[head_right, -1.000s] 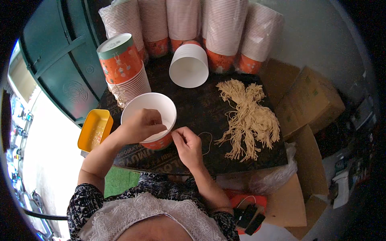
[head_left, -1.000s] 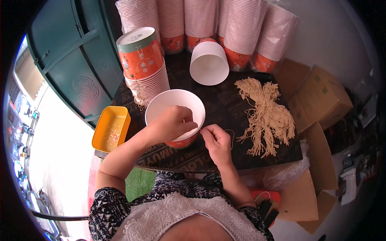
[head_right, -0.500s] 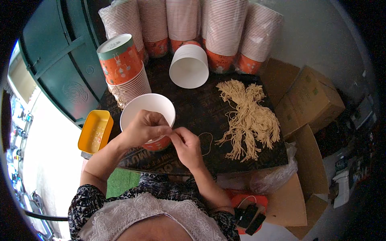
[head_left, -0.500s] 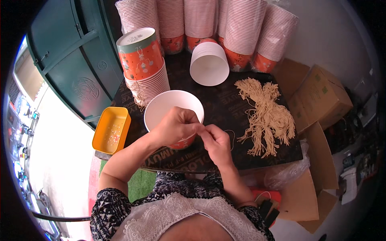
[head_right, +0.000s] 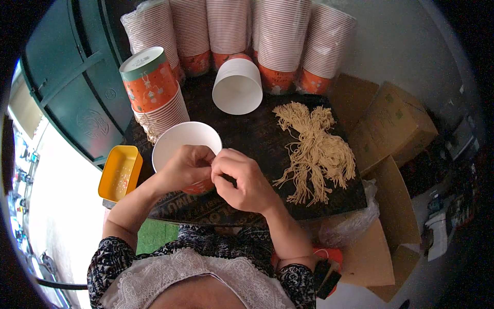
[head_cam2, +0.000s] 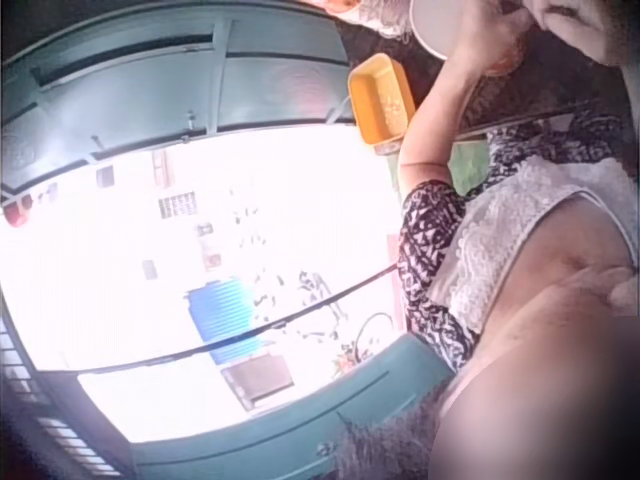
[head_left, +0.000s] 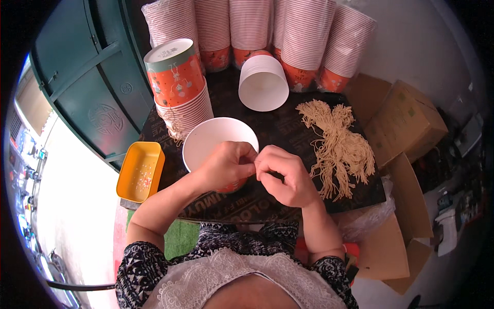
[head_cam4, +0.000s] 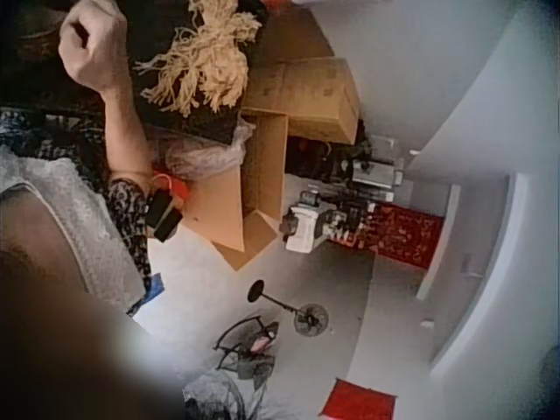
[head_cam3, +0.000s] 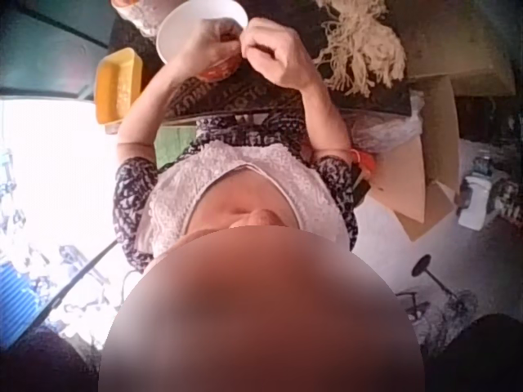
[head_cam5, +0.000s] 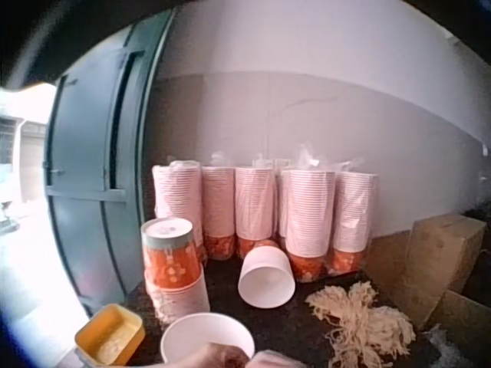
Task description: Attaching thin strings to paper buckets/cups for packaging purposes.
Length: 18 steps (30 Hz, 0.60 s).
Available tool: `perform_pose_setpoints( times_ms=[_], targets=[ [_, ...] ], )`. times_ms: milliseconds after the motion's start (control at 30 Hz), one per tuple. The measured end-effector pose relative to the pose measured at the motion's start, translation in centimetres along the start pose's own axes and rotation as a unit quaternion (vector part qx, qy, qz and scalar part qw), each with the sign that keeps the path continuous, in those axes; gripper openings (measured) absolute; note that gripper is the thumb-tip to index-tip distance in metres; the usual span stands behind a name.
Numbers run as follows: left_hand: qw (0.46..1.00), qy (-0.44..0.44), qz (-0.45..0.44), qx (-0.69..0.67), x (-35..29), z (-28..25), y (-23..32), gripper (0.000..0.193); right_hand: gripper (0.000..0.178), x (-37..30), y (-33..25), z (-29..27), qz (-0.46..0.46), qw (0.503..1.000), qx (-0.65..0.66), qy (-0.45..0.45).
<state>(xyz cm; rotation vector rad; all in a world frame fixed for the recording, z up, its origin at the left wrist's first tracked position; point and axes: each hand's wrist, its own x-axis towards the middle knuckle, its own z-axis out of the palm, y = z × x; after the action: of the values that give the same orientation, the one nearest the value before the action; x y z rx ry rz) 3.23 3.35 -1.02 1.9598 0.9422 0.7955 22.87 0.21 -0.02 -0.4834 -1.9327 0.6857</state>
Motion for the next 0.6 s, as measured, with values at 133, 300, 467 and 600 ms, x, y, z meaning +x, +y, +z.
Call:
perform_pose_setpoints(
  times_ms=[133, 300, 467, 600],
  targets=[
    [0.999, 0.009, -0.025, 0.021, 0.0, -0.3, 0.6, 0.013, 0.006, 0.0, 0.9, -0.4, -0.039, 0.986, -0.16, 0.033],
    [1.0, 0.021, 0.0, -0.004, -0.2, -0.5, 0.3, 0.011, 0.015, -1.3, 2.4, 1.0, 0.025, 0.984, -0.146, 0.104],
    [1.0, 0.013, -0.007, -0.01, -0.1, -0.5, 0.4, 0.011, 0.015, -1.7, 2.5, 1.9, 0.085, 0.987, -0.085, 0.108],
    [1.0, 0.019, 0.0, -0.024, -0.1, -0.4, 0.1, 0.013, 0.014, -1.6, 2.4, 2.0, 0.084, 0.987, -0.073, 0.113]
  ],
)
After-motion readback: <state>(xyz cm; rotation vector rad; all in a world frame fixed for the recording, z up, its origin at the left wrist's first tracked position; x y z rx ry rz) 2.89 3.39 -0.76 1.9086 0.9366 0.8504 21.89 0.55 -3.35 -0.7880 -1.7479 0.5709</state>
